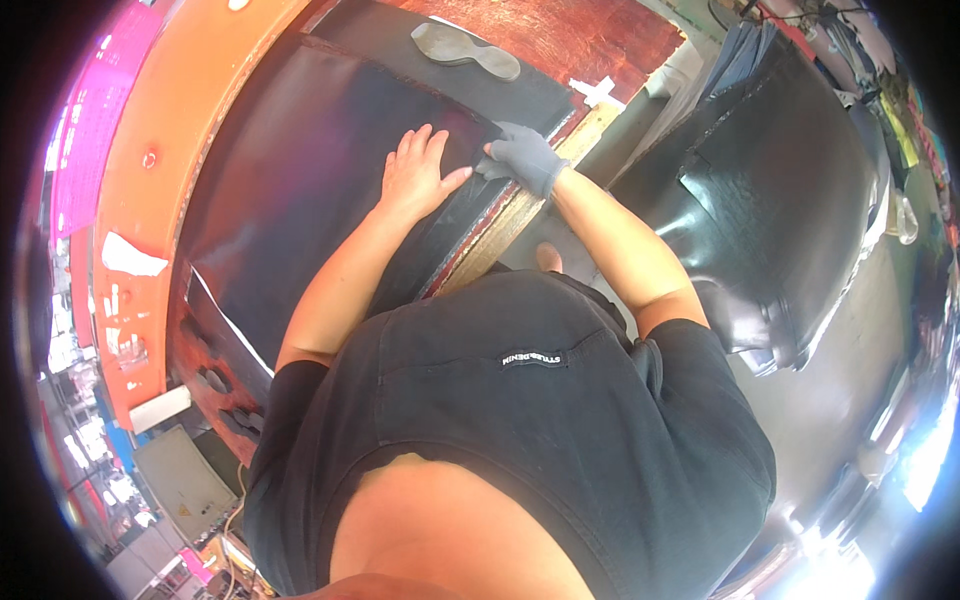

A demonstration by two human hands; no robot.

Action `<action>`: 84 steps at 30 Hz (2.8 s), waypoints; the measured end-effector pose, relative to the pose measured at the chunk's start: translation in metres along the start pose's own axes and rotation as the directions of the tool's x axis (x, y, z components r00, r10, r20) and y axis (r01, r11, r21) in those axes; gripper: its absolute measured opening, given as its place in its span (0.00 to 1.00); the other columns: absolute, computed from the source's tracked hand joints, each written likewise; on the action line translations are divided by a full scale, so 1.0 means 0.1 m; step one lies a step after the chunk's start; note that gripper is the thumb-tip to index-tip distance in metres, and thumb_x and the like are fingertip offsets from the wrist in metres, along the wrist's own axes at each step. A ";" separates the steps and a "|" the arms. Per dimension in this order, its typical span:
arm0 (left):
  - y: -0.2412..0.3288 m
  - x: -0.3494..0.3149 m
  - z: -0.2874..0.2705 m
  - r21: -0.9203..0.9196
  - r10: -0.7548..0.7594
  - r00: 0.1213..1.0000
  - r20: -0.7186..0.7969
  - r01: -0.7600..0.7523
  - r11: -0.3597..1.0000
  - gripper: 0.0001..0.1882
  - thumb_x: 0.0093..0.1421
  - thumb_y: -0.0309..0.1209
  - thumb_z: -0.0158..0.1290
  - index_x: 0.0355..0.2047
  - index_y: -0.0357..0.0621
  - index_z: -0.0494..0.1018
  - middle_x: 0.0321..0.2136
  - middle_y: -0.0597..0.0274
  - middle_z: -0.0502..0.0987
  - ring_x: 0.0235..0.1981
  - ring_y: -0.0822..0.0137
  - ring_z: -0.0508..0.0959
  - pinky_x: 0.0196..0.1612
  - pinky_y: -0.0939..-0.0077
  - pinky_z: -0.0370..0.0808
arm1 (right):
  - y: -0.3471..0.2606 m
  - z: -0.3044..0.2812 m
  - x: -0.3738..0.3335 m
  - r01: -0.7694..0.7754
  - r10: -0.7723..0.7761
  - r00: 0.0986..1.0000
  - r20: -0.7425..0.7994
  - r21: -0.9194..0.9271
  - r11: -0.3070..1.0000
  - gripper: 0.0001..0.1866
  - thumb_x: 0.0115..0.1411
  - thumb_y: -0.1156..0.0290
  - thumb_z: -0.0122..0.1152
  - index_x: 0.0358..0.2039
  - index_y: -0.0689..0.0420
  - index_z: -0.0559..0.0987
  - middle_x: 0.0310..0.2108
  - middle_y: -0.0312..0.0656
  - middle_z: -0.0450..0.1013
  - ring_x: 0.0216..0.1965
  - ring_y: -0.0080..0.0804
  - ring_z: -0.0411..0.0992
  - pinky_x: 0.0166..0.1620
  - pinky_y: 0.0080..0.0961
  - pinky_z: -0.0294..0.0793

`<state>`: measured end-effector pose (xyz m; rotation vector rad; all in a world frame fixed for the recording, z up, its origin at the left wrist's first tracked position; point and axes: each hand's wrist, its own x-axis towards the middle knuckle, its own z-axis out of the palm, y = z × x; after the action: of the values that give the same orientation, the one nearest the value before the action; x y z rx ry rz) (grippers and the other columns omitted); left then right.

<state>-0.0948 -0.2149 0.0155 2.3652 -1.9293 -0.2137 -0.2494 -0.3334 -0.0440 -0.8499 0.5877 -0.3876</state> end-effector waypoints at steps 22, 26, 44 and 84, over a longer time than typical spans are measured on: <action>0.11 -0.05 0.44 0.003 0.204 0.886 -0.415 -0.223 0.975 0.17 0.57 0.35 0.52 0.46 0.43 0.71 0.51 0.56 0.70 0.53 0.57 0.69 0.53 0.52 0.64 | 0.04 0.18 -0.07 0.117 -0.157 0.974 -0.162 -0.236 0.965 0.10 0.57 0.71 0.52 0.35 0.65 0.74 0.24 0.43 0.74 0.26 0.29 0.75 0.31 0.23 0.75; 0.08 -0.06 0.43 -0.040 0.199 0.916 -0.348 -0.227 0.973 0.22 0.56 0.38 0.53 0.50 0.45 0.69 0.55 0.56 0.66 0.57 0.56 0.65 0.56 0.46 0.59 | 0.04 0.08 -0.11 0.140 -0.151 0.984 -0.091 -0.122 0.983 0.16 0.56 0.69 0.54 0.42 0.66 0.71 0.32 0.46 0.74 0.32 0.29 0.75 0.35 0.23 0.75; -1.64 -2.86 0.11 -0.378 -0.737 0.355 -0.575 0.683 0.625 0.23 0.53 0.32 0.56 0.47 0.31 0.68 0.49 0.41 0.69 0.53 0.46 0.67 0.57 0.56 0.61 | -0.10 0.11 0.16 0.064 -0.392 0.900 -0.191 -0.831 0.552 0.26 0.47 0.53 0.67 0.34 0.63 0.73 0.25 0.43 0.71 0.29 0.30 0.69 0.36 0.27 0.69; -1.54 -3.74 0.34 -0.943 -0.937 0.125 0.325 -0.033 -0.331 0.15 0.60 0.36 0.54 0.39 0.35 0.75 0.32 0.60 0.79 0.33 0.72 0.77 0.38 0.78 0.73 | -0.10 -0.05 0.57 0.189 -0.262 0.960 -0.101 -0.459 0.868 0.11 0.59 0.69 0.56 0.21 0.56 0.76 0.22 0.28 0.68 0.25 0.16 0.62 0.31 0.16 0.62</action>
<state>-0.0242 0.1831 -0.0204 1.4796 0.4513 -0.3060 -0.2096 -0.3734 -0.0571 -1.3479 0.7444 -0.5505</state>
